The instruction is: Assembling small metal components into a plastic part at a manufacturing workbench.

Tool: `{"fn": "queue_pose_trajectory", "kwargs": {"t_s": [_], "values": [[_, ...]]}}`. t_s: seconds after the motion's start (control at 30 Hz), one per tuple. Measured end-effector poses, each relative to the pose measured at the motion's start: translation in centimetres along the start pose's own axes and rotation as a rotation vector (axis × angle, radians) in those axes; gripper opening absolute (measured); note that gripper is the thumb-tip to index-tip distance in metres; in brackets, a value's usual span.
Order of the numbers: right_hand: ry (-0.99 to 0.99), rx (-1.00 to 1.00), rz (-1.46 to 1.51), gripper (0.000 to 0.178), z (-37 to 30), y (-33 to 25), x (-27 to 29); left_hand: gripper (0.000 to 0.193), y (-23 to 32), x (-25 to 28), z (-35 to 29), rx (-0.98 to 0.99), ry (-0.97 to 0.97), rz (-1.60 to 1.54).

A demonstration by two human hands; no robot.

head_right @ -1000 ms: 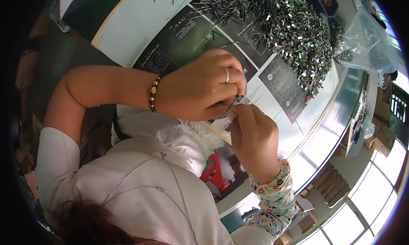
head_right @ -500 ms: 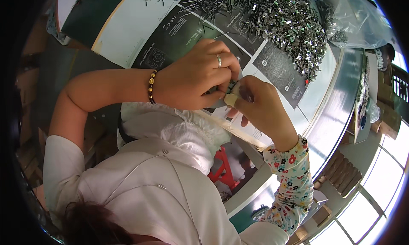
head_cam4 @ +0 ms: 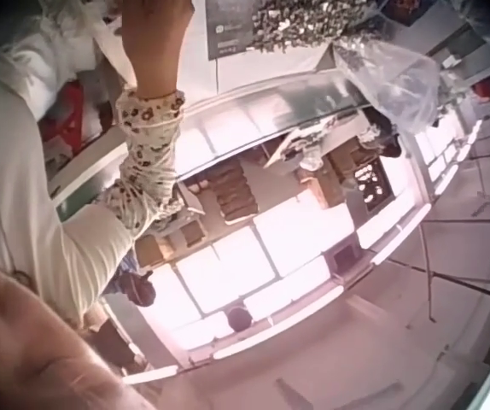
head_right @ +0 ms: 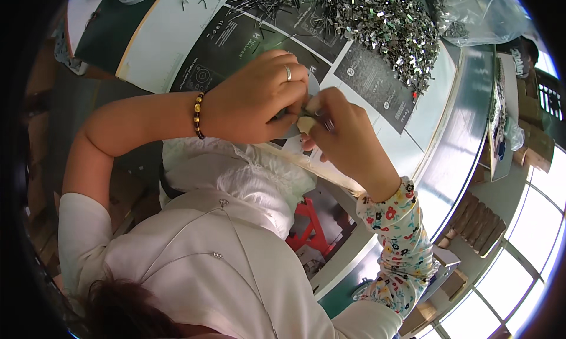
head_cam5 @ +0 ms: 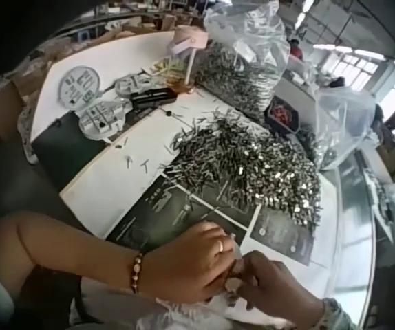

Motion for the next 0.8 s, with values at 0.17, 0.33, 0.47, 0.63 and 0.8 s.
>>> {"fn": "queue_pose_trajectory", "kwargs": {"t_s": [0.17, 0.33, 0.47, 0.63, 0.8], "values": [[0.061, -0.132, 0.338, 0.015, 0.0, 1.2, -1.0, 0.018, -0.3, 0.1, -0.4, 0.04, 0.065, 0.0], [0.117, -0.215, 0.522, 0.015, -0.2, 1.7, -1.1, 0.019, 0.0, -0.1, -0.1, 0.032, 0.046, -0.024], [0.1, -0.251, 0.571, 0.013, 0.2, 1.8, -1.1, 0.019, -0.2, 0.0, -0.4, 0.055, 0.035, -0.015], [0.088, -0.259, 0.55, 0.01, 0.6, 1.3, -0.9, 0.019, 0.0, 0.4, -0.4, 0.058, -0.007, -0.049], [0.124, -0.296, 0.495, 0.006, -0.2, 1.4, -0.2, 0.019, -0.8, 2.9, 0.8, 0.188, 0.149, 0.048]]}}
Point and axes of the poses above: each hand's wrist, its own z-axis towards the middle knuckle, its own x-axis out of the back of the hand, y = z × x, the point moved 2 cm from there along z, towards the middle knuckle, and after that the axes turned 13 degrees about x, right-handed, at the moved point
